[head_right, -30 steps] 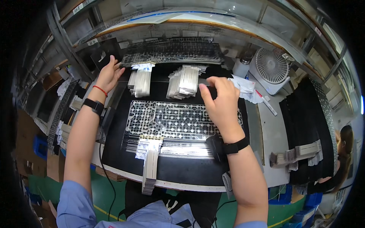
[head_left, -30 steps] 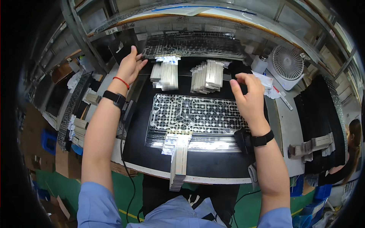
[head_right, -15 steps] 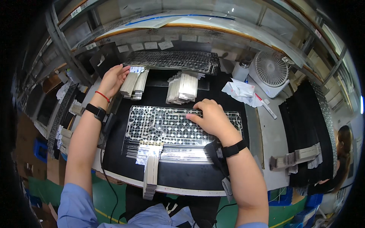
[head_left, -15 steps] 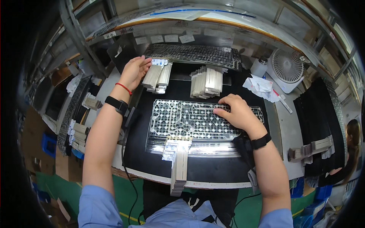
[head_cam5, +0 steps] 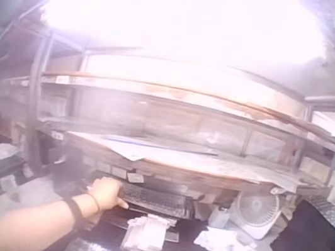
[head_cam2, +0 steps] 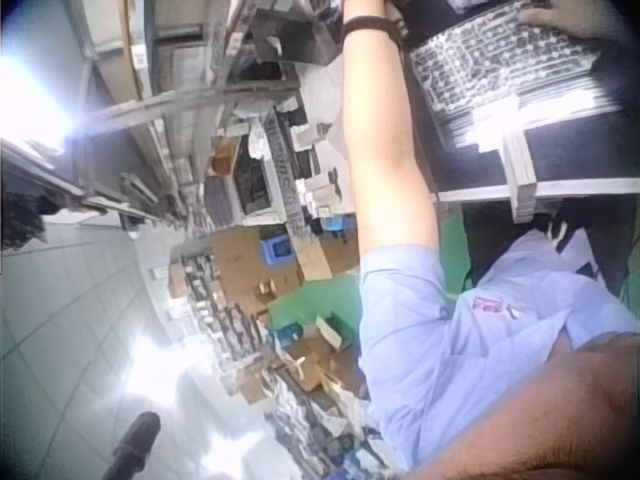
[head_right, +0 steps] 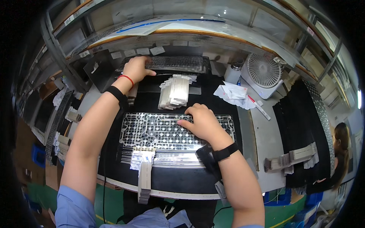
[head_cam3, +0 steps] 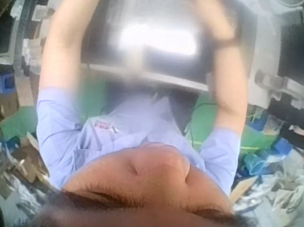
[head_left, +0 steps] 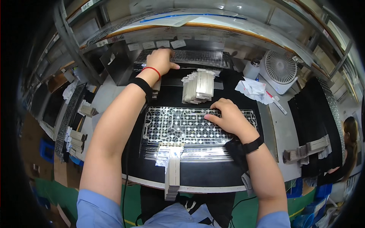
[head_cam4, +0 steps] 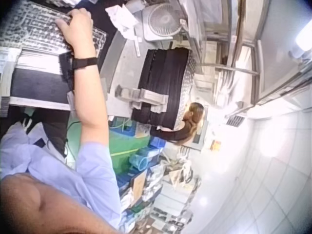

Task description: Sort and organize keyboard membrane circuits at a workstation.

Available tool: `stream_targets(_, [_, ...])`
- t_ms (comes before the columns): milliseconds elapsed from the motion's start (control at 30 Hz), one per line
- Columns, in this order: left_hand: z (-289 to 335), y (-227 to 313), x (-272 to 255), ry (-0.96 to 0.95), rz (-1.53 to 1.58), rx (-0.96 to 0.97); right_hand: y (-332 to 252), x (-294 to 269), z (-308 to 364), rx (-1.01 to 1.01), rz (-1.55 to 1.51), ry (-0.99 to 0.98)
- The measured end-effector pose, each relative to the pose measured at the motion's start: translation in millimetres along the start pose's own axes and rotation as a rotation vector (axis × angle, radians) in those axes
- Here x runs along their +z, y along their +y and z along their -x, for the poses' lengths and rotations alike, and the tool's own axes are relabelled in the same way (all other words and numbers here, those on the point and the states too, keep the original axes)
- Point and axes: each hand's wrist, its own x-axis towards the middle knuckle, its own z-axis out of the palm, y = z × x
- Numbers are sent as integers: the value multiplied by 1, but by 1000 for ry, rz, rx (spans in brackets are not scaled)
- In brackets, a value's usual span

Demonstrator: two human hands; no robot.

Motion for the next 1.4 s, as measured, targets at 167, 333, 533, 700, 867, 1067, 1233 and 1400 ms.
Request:
stream_targets(167, [19, 7, 1, 136, 130, 385, -2, -1, 2, -15, 3, 18])
stream_targets(333, [57, 40, 3, -610, 230, -10, 6, 1, 2, -1, 15, 19])
stream_targets(533, [59, 25, 10, -777, 429, -104, 4, 2, 2, 6, 4, 22])
stream_targets(700, [63, 27, 17, -686, 435, -43, 6, 3, 4, 10, -2, 20])
stream_targets(867, [63, 33, 17, -667, 310, -31, 6, 2, 3, 15, 2, 16])
stream_targets(1067, [80, 17, -20, -531, 591, -36, 4, 3, 2, -1, -11, 20])
stream_targets(1233, [145, 29, -88, -713, 1045, -138, 4, 1, 3, 8, -4, 8])
stream_targets(1400, [228, 40, -93, -1093, 1113, -62, 7, 3, 3, 12, -10, -7])
